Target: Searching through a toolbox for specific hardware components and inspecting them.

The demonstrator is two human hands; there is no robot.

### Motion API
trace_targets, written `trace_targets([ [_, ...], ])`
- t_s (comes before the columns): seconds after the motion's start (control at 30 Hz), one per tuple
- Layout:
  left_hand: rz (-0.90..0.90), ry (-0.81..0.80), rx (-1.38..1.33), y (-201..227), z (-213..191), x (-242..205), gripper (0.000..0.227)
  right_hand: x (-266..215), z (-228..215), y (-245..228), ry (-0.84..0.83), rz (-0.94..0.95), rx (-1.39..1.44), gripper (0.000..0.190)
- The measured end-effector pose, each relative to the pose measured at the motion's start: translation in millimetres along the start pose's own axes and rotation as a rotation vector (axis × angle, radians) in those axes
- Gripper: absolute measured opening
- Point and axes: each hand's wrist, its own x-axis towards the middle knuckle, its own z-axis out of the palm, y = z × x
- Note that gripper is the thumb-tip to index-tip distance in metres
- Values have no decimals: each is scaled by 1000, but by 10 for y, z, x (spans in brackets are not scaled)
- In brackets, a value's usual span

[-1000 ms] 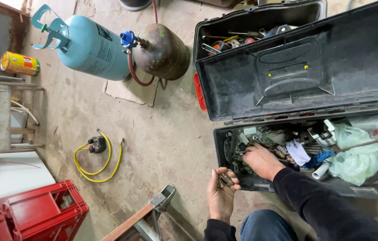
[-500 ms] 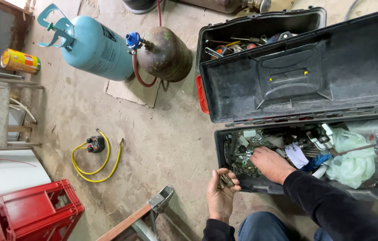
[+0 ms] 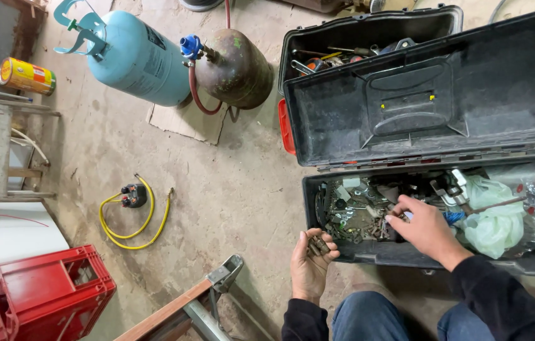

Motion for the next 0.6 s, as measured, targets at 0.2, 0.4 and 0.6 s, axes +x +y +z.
trace_targets([
  [0.2,-114,-31,25,-175,84,-119,41,-486,-26,-463,67,-59,280,26],
  [0.4,-258,74,-122,-510,344,-423,48,-980,197,-987,-110,-452,206,25],
  [0.6,-185,33,-78,-260,126,-503,40,-951,-100,-816,101,-261,105,34],
])
